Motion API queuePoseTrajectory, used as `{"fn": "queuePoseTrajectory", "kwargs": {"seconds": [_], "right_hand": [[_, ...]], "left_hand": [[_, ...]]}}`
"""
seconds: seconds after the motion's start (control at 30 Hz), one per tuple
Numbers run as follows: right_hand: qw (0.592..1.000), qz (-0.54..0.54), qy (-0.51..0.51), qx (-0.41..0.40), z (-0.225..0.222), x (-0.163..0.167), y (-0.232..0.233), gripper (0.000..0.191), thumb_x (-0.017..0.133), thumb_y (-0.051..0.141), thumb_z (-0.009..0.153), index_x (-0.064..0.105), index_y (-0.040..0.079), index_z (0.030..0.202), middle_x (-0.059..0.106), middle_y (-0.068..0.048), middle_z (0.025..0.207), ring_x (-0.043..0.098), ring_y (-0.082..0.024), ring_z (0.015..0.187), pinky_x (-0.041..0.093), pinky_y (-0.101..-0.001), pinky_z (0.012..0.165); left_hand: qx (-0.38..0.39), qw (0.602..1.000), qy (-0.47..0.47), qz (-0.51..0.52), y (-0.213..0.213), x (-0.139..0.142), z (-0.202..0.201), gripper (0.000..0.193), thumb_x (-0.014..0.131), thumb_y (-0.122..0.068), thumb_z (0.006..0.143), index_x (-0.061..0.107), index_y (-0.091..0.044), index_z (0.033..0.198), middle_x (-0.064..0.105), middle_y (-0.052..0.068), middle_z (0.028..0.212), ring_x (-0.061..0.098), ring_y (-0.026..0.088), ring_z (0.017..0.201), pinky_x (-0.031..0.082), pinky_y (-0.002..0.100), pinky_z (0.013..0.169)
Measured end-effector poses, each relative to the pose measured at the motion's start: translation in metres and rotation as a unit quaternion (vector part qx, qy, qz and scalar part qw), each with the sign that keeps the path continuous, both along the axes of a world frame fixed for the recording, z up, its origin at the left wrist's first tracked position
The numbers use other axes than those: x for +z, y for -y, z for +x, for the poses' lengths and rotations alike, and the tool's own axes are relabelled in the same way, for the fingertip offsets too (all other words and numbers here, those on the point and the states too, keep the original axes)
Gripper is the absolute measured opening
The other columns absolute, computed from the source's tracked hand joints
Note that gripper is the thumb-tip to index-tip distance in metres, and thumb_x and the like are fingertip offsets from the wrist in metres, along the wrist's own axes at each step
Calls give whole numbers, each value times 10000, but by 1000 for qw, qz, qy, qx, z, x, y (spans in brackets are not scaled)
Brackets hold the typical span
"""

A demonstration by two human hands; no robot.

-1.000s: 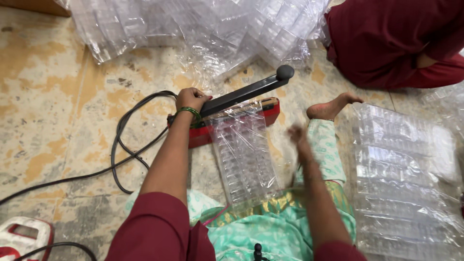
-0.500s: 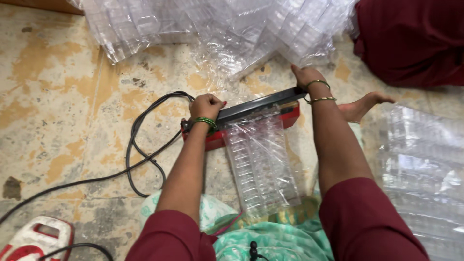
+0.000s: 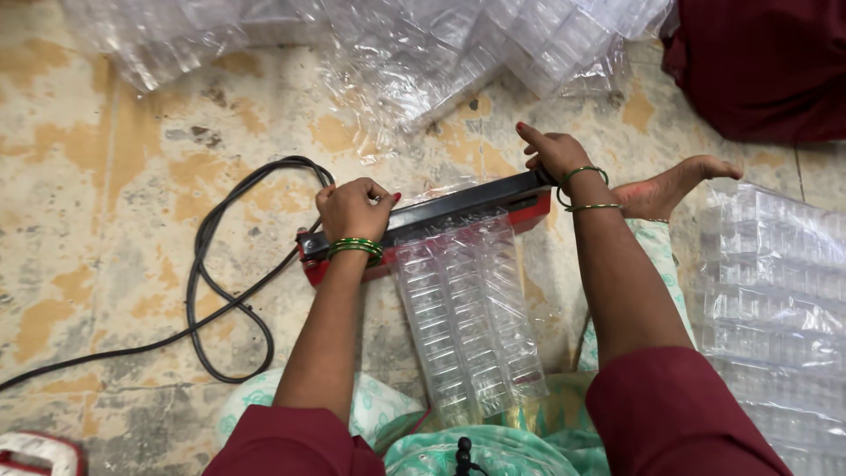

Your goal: The person sits on the floor and heat-seals clear plastic bags containing plastic trays using a hand-operated impulse sealer. They place each bagged tray on the sealer, press the handle down to seal, then set the sealed bag aside and pick up the next one.

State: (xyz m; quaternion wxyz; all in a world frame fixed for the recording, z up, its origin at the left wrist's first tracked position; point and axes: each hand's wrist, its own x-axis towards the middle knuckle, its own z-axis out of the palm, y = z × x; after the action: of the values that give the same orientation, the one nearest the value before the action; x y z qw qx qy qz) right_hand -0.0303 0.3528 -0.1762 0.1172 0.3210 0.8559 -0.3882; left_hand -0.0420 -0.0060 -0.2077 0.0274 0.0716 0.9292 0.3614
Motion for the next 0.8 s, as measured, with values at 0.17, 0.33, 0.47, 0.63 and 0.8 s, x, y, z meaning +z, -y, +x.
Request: {"fn": "queuePoseTrajectory", "kwargs": {"seconds": [0.17, 0.33, 0.47, 0.63, 0.8], "right_hand": [[999, -26, -35, -10, 0, -16, -8, 813, 632, 758, 801, 747, -14, 1028, 717, -123, 882, 671, -203, 800, 532, -337, 755], [999, 1, -37, -3, -2, -19, -12, 804, 626, 766, 791, 754, -5, 982, 710, -94, 838, 667, -182, 775, 527, -312, 745], [999, -22, -41, -13, -3, -22, -15, 808, 636, 762, 784, 752, -15, 973, 695, -98, 829, 651, -185, 762, 524, -316, 726], [996, -61, -65, -27, -4, -26, -18, 837, 652, 768, 765, 740, -31, 995, 692, -100, 837, 653, -170, 771, 539, -301, 732], [995, -62, -66, -32, -3, -25, -18, 860, 651, 780, 751, 739, -39, 999, 700, -107, 830, 665, -177, 766, 540, -297, 738]], "left_hand": [[3, 1000, -6, 16, 2, 4, 3, 228, 828, -345, 782, 754, -142, 709, 730, 40, 702, 670, 232, 695, 366, 410, 1060], [-10, 1000, -24, 9, 1, 5, 1, 219, 809, -347, 815, 780, -146, 735, 738, 55, 728, 671, 246, 727, 357, 423, 1050], [-9, 1000, -15, 6, -2, 5, 0, 213, 793, -344, 845, 791, -139, 786, 728, 79, 703, 671, 256, 731, 359, 415, 1091], [-25, 999, -41, 15, -3, 3, -2, 239, 784, -350, 856, 785, -128, 769, 739, 68, 742, 672, 254, 734, 347, 435, 1079], [-17, 1000, -26, 2, -6, 5, -1, 259, 785, -362, 859, 783, -125, 756, 729, 78, 714, 667, 256, 719, 339, 426, 1105]]}}
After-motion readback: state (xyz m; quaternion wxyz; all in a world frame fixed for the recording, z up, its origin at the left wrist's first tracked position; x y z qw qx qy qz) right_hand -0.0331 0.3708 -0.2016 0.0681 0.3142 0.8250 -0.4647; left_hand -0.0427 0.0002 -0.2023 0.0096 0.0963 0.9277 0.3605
